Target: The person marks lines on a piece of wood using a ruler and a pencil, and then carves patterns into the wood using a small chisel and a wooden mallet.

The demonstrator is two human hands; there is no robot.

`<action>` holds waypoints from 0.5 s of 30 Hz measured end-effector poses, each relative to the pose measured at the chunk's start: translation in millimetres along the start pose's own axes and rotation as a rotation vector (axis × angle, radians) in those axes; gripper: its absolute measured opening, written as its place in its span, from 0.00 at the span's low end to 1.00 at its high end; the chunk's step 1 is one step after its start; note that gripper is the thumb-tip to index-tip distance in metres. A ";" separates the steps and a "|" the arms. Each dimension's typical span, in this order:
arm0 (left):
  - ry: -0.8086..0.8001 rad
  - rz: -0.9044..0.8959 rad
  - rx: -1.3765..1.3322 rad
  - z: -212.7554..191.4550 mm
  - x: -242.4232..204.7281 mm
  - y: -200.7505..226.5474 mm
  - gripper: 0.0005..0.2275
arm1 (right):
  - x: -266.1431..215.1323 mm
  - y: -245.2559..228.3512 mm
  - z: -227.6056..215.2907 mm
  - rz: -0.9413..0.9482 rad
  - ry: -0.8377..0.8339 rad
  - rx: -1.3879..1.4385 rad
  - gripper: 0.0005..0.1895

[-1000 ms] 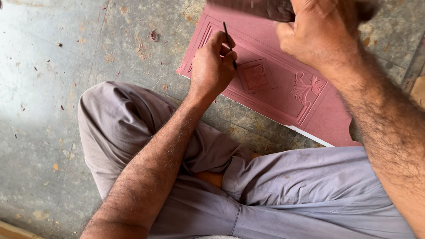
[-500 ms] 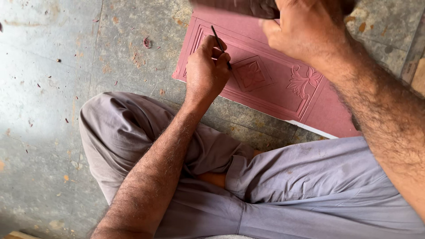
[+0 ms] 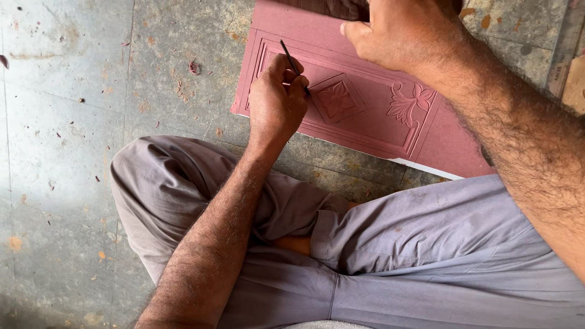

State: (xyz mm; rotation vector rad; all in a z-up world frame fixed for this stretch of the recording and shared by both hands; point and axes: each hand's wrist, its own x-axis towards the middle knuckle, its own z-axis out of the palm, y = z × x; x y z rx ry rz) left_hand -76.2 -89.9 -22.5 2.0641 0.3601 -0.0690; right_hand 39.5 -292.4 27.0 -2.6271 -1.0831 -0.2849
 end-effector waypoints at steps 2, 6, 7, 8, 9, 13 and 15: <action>-0.007 0.007 -0.021 -1.8 -1.7 0.3 0.04 | -4.0 9.1 -0.4 -0.140 -0.028 -0.038 0.10; -0.021 -0.006 -0.022 -0.1 -0.9 1.7 0.04 | -5.8 9.6 8.7 -0.096 0.007 -0.016 0.06; -0.025 0.004 -0.020 0.4 -0.8 1.0 0.04 | -6.2 9.3 7.4 -0.068 -0.036 -0.008 0.08; -0.022 0.013 -0.014 -1.5 -1.1 -0.1 0.04 | -4.0 8.9 5.5 -0.046 -0.074 0.006 0.09; -0.024 0.019 0.000 -2.3 -2.4 -0.9 0.04 | -2.0 7.8 3.5 -0.024 -0.112 0.018 0.10; -0.031 0.034 0.020 1.9 -2.0 -0.6 0.04 | -6.0 6.7 -4.4 0.035 -0.183 0.107 0.09; -0.026 0.023 0.016 1.7 -2.3 -1.6 0.04 | -7.6 0.6 -3.6 0.081 -0.087 0.242 0.18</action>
